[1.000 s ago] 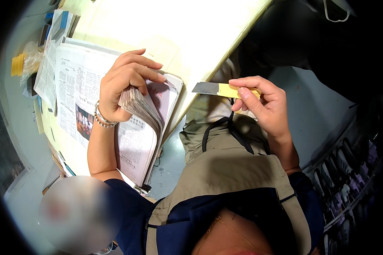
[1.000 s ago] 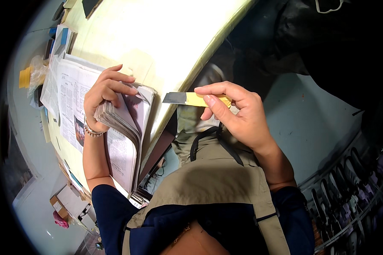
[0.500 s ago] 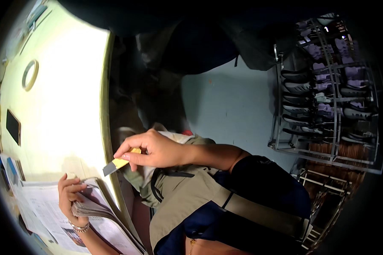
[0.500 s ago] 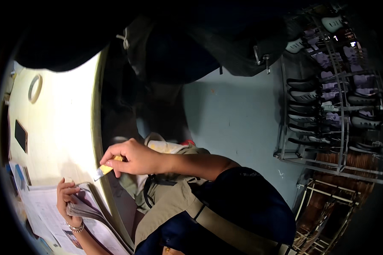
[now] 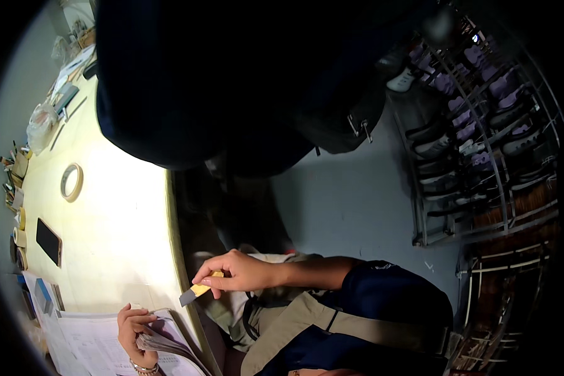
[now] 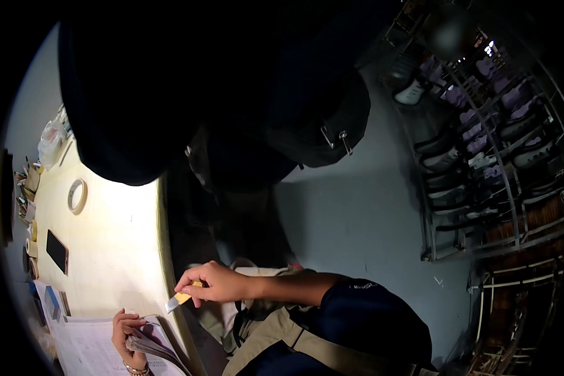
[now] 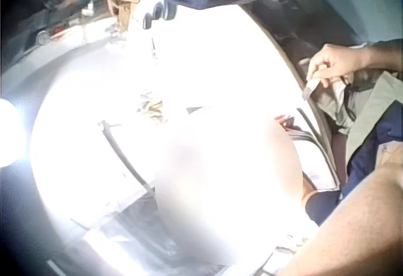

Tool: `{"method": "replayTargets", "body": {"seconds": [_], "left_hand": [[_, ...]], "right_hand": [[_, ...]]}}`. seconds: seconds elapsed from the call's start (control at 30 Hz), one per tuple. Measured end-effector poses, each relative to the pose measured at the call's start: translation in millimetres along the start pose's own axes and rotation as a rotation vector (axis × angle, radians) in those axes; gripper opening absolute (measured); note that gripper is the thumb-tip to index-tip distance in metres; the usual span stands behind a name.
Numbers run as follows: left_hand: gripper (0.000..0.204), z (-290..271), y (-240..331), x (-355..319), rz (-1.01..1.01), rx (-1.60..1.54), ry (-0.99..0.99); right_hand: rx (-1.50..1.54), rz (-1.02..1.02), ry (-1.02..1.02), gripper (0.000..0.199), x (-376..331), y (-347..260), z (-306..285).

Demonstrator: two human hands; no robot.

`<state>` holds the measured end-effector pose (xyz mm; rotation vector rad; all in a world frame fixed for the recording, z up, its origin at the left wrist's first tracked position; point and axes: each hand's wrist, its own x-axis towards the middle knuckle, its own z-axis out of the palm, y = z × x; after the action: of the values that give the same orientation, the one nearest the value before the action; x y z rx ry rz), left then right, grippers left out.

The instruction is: The person uses a yellow utility knife to trim the edges of a stack of paper sheets. They hold the stack in their left hand and carefully guide the blade along the side with their right hand, removing excess material. The person occasionally pauses to adjust the stack or clear debris from the blade.

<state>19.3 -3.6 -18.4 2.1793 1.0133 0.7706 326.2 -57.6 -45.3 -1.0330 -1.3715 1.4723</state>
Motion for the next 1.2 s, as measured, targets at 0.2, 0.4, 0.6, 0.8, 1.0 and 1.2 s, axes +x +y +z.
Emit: {"method": "replayTargets", "body": {"seconds": [0.2, 0.4, 0.6, 0.8, 1.0, 1.2], "left_hand": [[0.029, -15, 7, 3, 0.138, -0.182, -0.126], [0.031, -12, 13, 3, 0.135, -0.192, -0.066], [0.034, -12, 20, 1, 0.259, -0.127, 0.017], [0.034, -10, 23, 2, 0.271, -0.151, 0.061], [0.035, -11, 19, 0, 0.199, -0.171, -0.009], [0.013, -1, 2, 0, 0.204, -0.096, 0.102]], "right_hand": [[0.015, 0.076, -0.012, 0.025, 1, 4, 1], [0.078, 0.156, 0.0, 0.027, 0, 7, -1], [0.055, 0.12, 0.046, 0.029, -1, 5, 5], [0.024, 0.134, 0.027, 0.031, -2, 2, 9], [0.016, 0.162, 0.035, 0.03, -2, 6, 10], [-0.025, 0.157, 0.019, 0.029, -1, 4, 8]]}}
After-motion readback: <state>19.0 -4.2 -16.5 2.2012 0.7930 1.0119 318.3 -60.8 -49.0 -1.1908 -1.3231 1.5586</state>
